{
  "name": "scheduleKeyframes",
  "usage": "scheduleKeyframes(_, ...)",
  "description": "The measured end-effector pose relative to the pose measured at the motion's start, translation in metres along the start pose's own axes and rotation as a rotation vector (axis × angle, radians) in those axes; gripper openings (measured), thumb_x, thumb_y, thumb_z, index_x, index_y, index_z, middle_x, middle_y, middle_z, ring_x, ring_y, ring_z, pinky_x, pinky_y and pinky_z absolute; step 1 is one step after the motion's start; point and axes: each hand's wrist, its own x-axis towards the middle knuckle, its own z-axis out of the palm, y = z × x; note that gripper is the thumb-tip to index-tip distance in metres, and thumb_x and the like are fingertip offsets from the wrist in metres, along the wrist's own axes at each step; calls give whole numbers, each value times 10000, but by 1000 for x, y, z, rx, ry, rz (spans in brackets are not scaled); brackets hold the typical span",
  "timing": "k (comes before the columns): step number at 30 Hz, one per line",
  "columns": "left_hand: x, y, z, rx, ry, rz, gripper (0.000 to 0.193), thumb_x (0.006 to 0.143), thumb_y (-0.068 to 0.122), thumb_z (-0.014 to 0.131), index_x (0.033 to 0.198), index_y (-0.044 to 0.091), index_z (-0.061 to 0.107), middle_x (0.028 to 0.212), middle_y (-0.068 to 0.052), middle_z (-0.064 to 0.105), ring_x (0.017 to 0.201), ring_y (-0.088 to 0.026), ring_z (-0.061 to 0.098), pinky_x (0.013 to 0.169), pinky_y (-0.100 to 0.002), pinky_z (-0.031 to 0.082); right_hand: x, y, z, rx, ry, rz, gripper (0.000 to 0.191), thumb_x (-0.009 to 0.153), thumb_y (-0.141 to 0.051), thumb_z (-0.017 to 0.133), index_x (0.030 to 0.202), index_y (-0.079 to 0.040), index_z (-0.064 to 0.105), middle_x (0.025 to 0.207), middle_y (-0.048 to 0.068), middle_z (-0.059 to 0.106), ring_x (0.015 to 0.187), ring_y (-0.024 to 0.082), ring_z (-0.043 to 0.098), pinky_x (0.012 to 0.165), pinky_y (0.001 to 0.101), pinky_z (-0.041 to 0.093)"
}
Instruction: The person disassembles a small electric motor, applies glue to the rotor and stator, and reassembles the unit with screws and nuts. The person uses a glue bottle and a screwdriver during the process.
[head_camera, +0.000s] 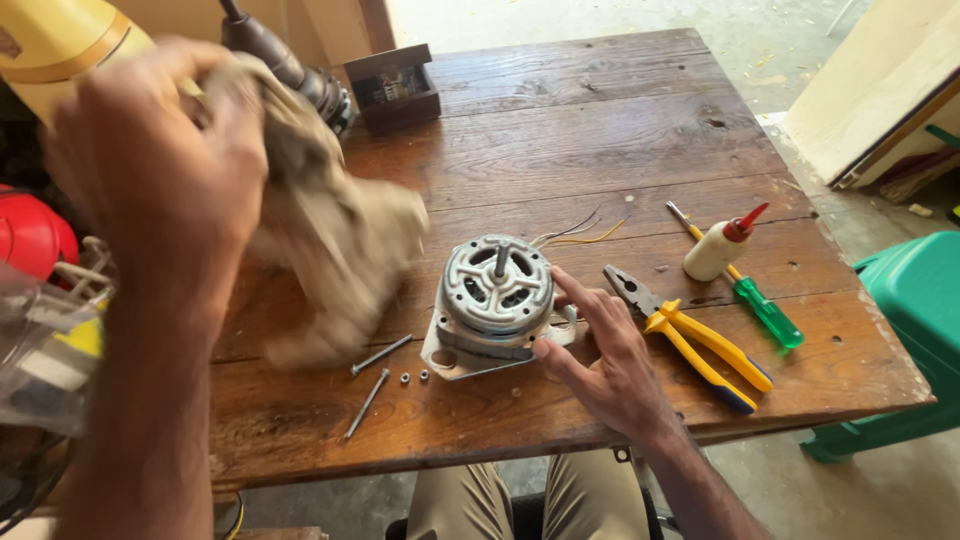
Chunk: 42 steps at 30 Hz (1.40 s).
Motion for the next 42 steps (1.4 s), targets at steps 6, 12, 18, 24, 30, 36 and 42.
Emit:
scheduleKeyframes(6, -26, 40, 21, -272, -173, 112, 147, 943, 200, 760, 929, 53, 747, 932, -185, 658, 754, -244, 649, 636, -380, 589, 1, 0, 1, 13, -20, 40, 762, 886, -396, 742, 1557, -211, 431, 1261, 105, 656, 1210, 264, 586, 975, 454, 513)
scheduleKeyframes(12, -31, 63, 46, -409, -522, -325, 326, 998, 376, 593, 984, 82, 733, 774, -66, 735, 508, -152, 659, 456, -374, 565, 0, 1, 0, 4, -17, 31, 767, 886, -388, 748, 1562, -214, 433, 1258, 109, 656, 1217, 269, 585, 1006, 469, 499)
scheduleKeyframes(18, -39, 68, 68, -927, -891, -231, 459, 1073, 365, 450, 934, 40, 743, 972, -78, 697, 680, -146, 723, 602, -313, 654, 0, 2, 1, 13, -25, 44, 762, 884, -397, 745, 1558, -215, 438, 1241, 109, 655, 1216, 272, 583, 1023, 464, 481)
scheduleKeyframes(24, -55, 79, 81, -608, -983, -153, 233, 982, 201, 570, 1142, 44, 636, 1079, -141, 710, 917, -191, 717, 844, -335, 644, 0, 1, 1, 12, -15, 40, 759, 885, -410, 746, 1555, -221, 443, 1238, 105, 657, 1207, 266, 592, 1020, 455, 488)
scheduleKeyframes(30, -64, 86, 95, -309, -882, 43, 293, 942, 141, 653, 1220, 63, 602, 1053, -133, 709, 1043, -268, 610, 891, -427, 568, 0, 0, 1, 16, -23, 55, 757, 879, -397, 754, 1549, -203, 459, 1238, 107, 656, 1196, 266, 594, 1002, 452, 493)
scheduleKeyframes(36, -75, 83, 111, -253, -748, 142, 288, 943, 183, 701, 1172, 37, 605, 1009, -129, 727, 1003, -273, 655, 870, -425, 600, -1, 0, 2, 8, 14, -21, 721, 912, -422, 750, 1519, -154, 467, 1286, 142, 631, 1225, 288, 601, 1018, 457, 494)
scheduleKeyframes(42, -88, 67, 111, -400, -698, 134, 354, 905, 50, 656, 1244, -12, 578, 1090, -186, 736, 1114, -344, 612, 884, -463, 587, 1, -3, 2, 45, -34, 81, 741, 894, -431, 736, 1547, -198, 475, 1215, 117, 643, 1182, 269, 623, 995, 449, 516)
